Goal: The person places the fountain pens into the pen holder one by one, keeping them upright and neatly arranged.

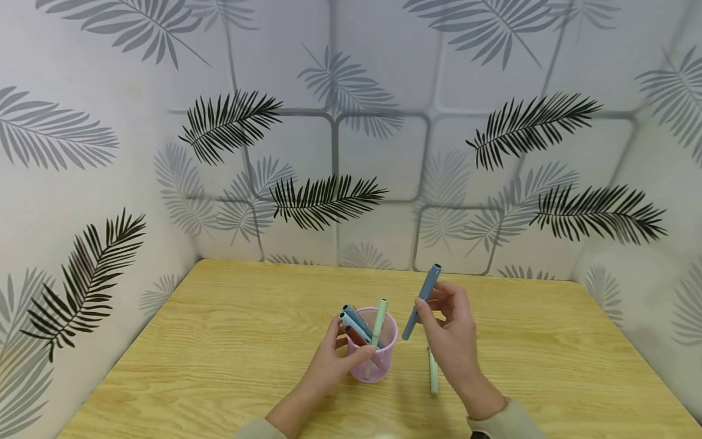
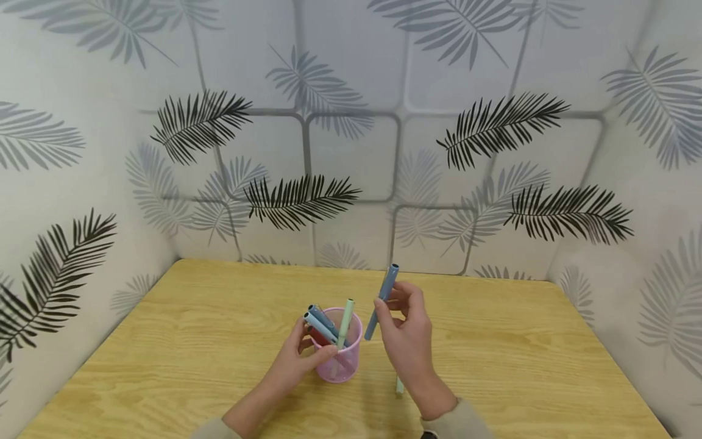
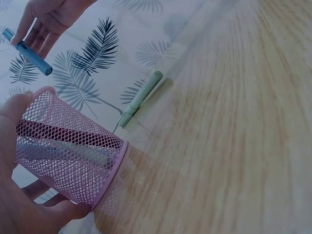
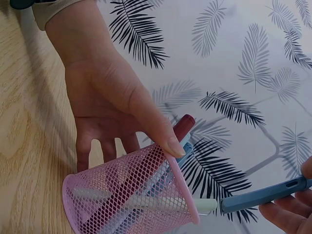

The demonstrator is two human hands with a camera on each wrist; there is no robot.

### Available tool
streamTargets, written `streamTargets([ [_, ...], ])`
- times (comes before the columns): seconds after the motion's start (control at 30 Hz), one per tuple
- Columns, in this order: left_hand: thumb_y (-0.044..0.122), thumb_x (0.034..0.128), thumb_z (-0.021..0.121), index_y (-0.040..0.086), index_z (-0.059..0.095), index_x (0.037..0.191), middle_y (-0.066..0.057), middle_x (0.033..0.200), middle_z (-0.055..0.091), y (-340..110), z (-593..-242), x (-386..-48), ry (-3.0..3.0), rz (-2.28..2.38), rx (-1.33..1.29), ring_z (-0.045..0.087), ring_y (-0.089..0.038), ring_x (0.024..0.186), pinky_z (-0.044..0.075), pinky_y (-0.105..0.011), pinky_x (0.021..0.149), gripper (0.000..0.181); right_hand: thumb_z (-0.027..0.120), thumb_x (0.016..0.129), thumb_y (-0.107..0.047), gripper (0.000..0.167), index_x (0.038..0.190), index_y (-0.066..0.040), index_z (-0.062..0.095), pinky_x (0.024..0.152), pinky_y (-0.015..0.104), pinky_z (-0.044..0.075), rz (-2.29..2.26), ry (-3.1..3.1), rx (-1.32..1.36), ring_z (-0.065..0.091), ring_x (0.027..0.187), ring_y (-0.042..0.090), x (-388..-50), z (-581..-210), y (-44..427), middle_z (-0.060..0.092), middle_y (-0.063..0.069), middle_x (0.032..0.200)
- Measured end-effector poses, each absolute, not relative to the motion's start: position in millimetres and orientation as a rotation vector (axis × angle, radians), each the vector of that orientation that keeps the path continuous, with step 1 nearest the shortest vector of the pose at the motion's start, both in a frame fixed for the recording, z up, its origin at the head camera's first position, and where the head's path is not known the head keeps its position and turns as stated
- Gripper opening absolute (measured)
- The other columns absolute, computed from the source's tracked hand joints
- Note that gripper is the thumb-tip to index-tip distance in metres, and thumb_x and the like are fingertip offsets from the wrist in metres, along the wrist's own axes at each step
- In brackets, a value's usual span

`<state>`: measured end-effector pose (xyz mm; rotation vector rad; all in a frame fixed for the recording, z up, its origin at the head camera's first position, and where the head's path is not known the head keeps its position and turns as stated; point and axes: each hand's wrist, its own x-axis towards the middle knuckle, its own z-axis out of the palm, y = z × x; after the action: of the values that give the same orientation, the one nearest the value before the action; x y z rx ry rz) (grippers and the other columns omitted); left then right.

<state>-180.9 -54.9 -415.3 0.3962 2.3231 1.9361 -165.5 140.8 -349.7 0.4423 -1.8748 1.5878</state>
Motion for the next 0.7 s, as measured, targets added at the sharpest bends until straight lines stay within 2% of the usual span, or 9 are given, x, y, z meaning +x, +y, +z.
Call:
streamTargets([
  [0.17, 0.028, 0.0848, 0.069, 0.016, 0.033, 0.138, -0.015, 0.129, 0.042, -55, -415, -180, 2.315, 1.942, 0.393, 0.043, -0.038, 0.118, 0.043, -0.051, 0.09, 0.065, 0.058, 0.082, 0.016, 0.033, 0.111, 0.016, 0.043, 0.058, 0.025, 0.054, 1.558, -1.839, 0.484, 0.058, 0.076, 0.014, -168, -346, 132, 0.053, 0.024, 0.092],
  [0.47, 0.03, 0.0844, 0.069, 0.015, 0.032, 0.139, -0.016, 0.131, 0.041, -55, -415, -180, 2.319, 1.937, 0.381, 0.042, -0.039, 0.119, 0.041, -0.053, 0.092, 0.068, 0.062, 0.084, 0.007, 0.034, 0.115, 0.006, 0.046, 0.058, 0.022, 0.052, 1.555, -1.871, 0.443, 0.058, 0.079, 0.013, -189, -372, 130, 0.056, 0.014, 0.094],
  [0.7, 0.032, 0.0841, 0.069, 0.014, 0.031, 0.14, -0.016, 0.131, 0.042, -54, -415, -181, 2.33, 1.93, 0.372, 0.043, -0.038, 0.119, 0.041, -0.052, 0.092, 0.07, 0.062, 0.084, 0.008, 0.033, 0.113, 0.007, 0.047, 0.057, 0.022, 0.051, 1.56, -1.931, 0.405, 0.059, 0.079, 0.019, -188, -375, 126, 0.056, 0.018, 0.093],
])
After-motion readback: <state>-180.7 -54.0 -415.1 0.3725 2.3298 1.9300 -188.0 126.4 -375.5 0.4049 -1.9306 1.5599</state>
